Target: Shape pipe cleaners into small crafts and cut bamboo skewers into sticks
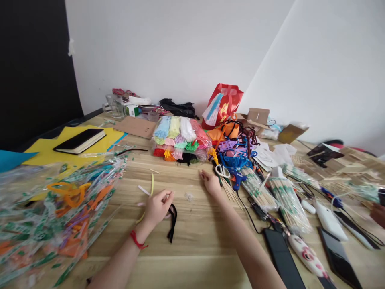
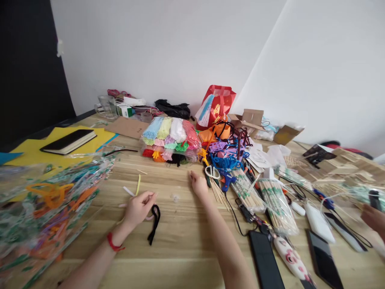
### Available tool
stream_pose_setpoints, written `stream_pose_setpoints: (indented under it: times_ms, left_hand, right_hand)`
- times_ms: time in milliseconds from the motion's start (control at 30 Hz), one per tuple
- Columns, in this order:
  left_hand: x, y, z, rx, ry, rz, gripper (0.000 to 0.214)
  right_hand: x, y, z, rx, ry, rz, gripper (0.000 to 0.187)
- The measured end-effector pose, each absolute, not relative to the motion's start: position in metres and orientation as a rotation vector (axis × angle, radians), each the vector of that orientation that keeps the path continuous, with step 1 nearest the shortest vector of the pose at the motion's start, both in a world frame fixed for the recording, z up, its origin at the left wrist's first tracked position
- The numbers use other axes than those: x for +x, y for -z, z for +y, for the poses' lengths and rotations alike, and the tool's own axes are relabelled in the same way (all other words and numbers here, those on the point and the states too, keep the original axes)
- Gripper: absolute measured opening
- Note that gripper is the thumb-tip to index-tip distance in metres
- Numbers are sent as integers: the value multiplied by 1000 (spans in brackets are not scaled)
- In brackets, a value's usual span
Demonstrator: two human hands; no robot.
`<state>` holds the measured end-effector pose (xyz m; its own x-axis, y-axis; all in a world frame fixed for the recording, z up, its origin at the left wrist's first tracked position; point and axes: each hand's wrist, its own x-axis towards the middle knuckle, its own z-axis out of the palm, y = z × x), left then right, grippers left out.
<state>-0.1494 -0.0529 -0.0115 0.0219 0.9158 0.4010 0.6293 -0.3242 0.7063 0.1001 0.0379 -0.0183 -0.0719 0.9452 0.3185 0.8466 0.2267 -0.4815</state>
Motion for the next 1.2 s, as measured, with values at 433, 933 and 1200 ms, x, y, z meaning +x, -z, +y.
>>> stream_pose_setpoints:
  times_ms: [433, 933, 1200]
  left_hand:
    - [-152, 14, -50, 1915, -1191, 1578, 37]
    - [-154, 13, -49, 1901, -1180, 1586, 36]
    - [-159, 14, -47, 1889, -1239, 1573, 32]
  right_hand:
    - [107, 14, 49, -1756, -191, -1797, 38]
    - [52, 14, 46, -1493, -385, -2063, 31]
    - [28, 17, 44, -1328, -468, -2267, 29]
